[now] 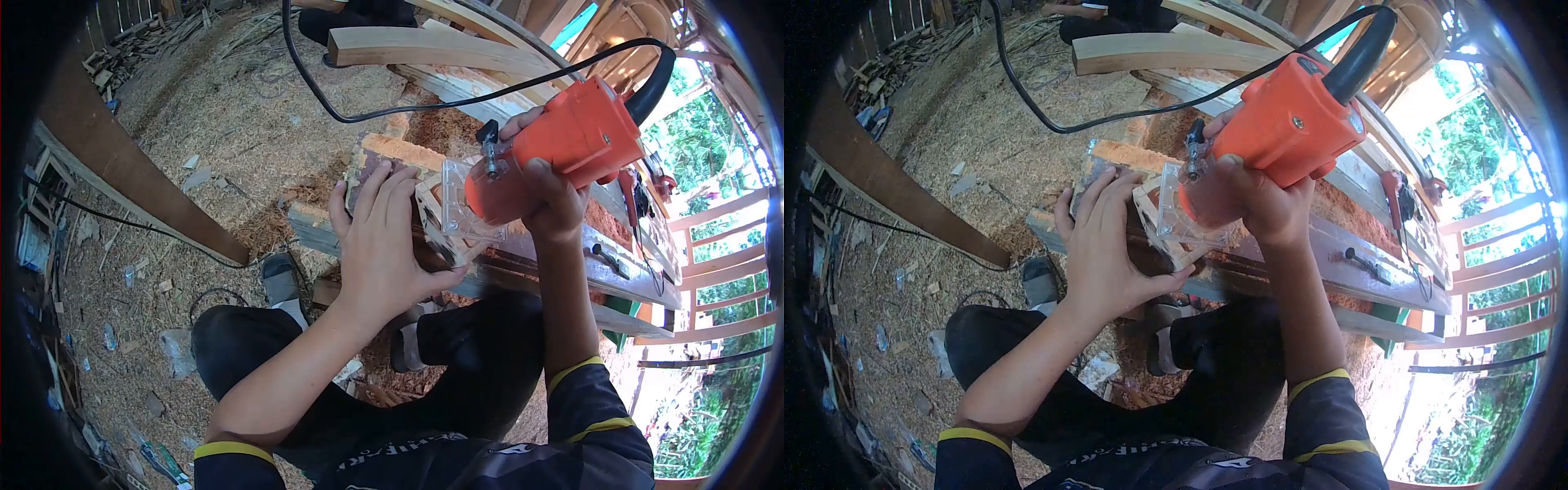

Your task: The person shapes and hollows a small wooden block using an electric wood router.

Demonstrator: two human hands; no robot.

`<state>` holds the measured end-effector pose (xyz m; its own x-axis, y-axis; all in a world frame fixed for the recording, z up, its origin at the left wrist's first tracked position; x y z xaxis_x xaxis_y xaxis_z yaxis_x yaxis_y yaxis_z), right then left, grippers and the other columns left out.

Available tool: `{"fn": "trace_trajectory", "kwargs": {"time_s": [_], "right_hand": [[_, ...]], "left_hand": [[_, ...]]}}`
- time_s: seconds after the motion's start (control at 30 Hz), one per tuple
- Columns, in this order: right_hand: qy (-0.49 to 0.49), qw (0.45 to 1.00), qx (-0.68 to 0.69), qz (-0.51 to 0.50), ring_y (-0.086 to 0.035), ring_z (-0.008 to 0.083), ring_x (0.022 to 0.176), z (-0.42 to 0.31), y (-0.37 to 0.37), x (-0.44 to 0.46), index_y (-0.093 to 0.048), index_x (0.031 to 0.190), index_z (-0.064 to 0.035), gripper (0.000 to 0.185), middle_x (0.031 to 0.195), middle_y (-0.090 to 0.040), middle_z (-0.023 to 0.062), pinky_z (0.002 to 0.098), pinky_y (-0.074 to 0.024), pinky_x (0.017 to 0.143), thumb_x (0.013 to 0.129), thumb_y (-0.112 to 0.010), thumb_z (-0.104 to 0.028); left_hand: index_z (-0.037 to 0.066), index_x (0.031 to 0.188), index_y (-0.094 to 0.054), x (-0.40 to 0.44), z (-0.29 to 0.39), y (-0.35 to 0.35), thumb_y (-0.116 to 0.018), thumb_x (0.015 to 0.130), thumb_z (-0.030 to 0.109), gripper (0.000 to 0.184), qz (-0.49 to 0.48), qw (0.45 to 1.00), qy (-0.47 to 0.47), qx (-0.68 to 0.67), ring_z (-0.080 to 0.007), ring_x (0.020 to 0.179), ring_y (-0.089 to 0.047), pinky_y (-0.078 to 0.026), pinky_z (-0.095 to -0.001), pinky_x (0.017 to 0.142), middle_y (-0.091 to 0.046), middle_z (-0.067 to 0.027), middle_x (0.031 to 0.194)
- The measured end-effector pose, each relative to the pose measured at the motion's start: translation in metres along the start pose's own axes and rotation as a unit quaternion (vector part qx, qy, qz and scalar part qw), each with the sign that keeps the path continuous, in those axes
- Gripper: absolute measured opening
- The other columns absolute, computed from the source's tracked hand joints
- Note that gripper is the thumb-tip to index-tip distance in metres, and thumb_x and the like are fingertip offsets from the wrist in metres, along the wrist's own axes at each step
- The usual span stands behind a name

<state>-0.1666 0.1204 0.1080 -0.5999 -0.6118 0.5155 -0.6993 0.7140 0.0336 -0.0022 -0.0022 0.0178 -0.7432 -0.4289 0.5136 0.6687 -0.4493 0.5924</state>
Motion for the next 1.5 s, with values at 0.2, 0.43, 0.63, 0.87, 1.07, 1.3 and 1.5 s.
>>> {"fn": "trace_trajectory", "kwargs": {"time_s": [0.2,0.43,0.63,0.87,1.07,1.3,1.5], "right_hand": [[0.007,1.0,0.014,-0.008,-0.067,0.0232,0.107,0.001,0.0,0.001,-0.054,0.134,0.0007,0.059,0.114,-0.07,0.013,0.0393,-0.0544,0.095,0.08,-0.076,-0.008],[-0.014,0.999,-0.048,0.017,-0.065,0.0278,0.108,-0.003,-0.006,0.001,-0.048,0.137,0.0033,0.071,0.115,-0.063,0.0196,0.0411,-0.0544,0.093,0.075,-0.073,-0.019],[-0.008,0.999,-0.04,0.013,-0.066,0.0274,0.106,-0.001,-0.004,0.002,-0.049,0.137,0.0034,0.071,0.115,-0.064,0.0197,0.0402,-0.0545,0.093,0.075,-0.074,-0.021],[0.004,1.0,0.012,0.028,-0.069,0.0221,0.102,-0.003,-0.007,0.002,-0.05,0.137,0.0,0.065,0.111,-0.071,0.0125,0.0385,-0.0547,0.095,0.077,-0.077,-0.009],[-0.009,0.998,0.001,0.06,-0.069,0.0215,0.102,-0.007,-0.013,-0.001,-0.051,0.137,-0.0011,0.066,0.11,-0.071,0.012,0.0381,-0.0561,0.092,0.078,-0.078,-0.008],[-0.012,0.997,-0.003,0.082,-0.069,0.0217,0.102,-0.009,-0.014,-0.004,-0.048,0.14,-0.0013,0.069,0.111,-0.07,0.0121,0.0379,-0.0563,0.092,0.078,-0.077,-0.005],[0.015,0.994,0.007,0.107,-0.067,0.0269,0.101,-0.013,-0.009,-0.003,-0.043,0.146,-0.0007,0.071,0.113,-0.067,0.0171,0.0421,-0.0569,0.09,0.081,-0.07,-0.011]], "left_hand": [[0.004,0.144,-0.05,0.0,0.001,0.0,-0.095,0.052,0.057,0.115,0.0,1.0,0.002,0.006,-0.0346,0.147,-0.045,-0.014,-0.0616,0.124,-0.058,-0.0166,0.144],[0.004,0.144,-0.05,0.0,0.001,0.0,-0.096,0.052,0.057,0.115,0.001,1.0,0.003,0.003,-0.0349,0.146,-0.045,-0.015,-0.0616,0.123,-0.058,-0.0167,0.144],[0.004,0.145,-0.049,0.0,0.001,0.0,-0.097,0.051,0.055,0.117,0.004,1.0,0.002,0.006,-0.035,0.147,-0.045,-0.015,-0.0619,0.123,-0.058,-0.0169,0.144],[0.003,0.143,-0.049,0.0,0.003,0.0,-0.097,0.052,0.053,0.114,0.005,1.0,0.004,0.001,-0.0355,0.146,-0.045,-0.015,-0.0635,0.123,-0.057,-0.0163,0.143],[0.002,0.142,-0.048,0.0,0.004,0.001,-0.097,0.053,0.051,0.113,-0.003,1.0,0.014,-0.002,-0.0343,0.147,-0.044,-0.014,-0.0652,0.123,-0.055,-0.0147,0.144],[0.005,0.143,-0.049,0.001,0.004,0.001,-0.097,0.053,0.054,0.113,0.005,1.0,0.013,0.001,-0.0346,0.147,-0.045,-0.016,-0.0626,0.123,-0.058,-0.0156,0.143],[0.005,0.143,-0.049,0.001,0.004,0.001,-0.096,0.054,0.056,0.113,0.002,1.0,0.011,0.002,-0.0352,0.148,-0.043,-0.014,-0.0626,0.124,-0.057,-0.0154,0.143]]}}
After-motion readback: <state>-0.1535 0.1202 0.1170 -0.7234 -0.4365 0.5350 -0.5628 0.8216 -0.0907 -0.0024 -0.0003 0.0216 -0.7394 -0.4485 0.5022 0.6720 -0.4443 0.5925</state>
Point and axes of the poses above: each hand's wrist, its own x-axis towards the middle knuckle, its own y-axis out of the back of the hand, z = x × y, the point moved 1 cm from there along x, towards the middle knuckle
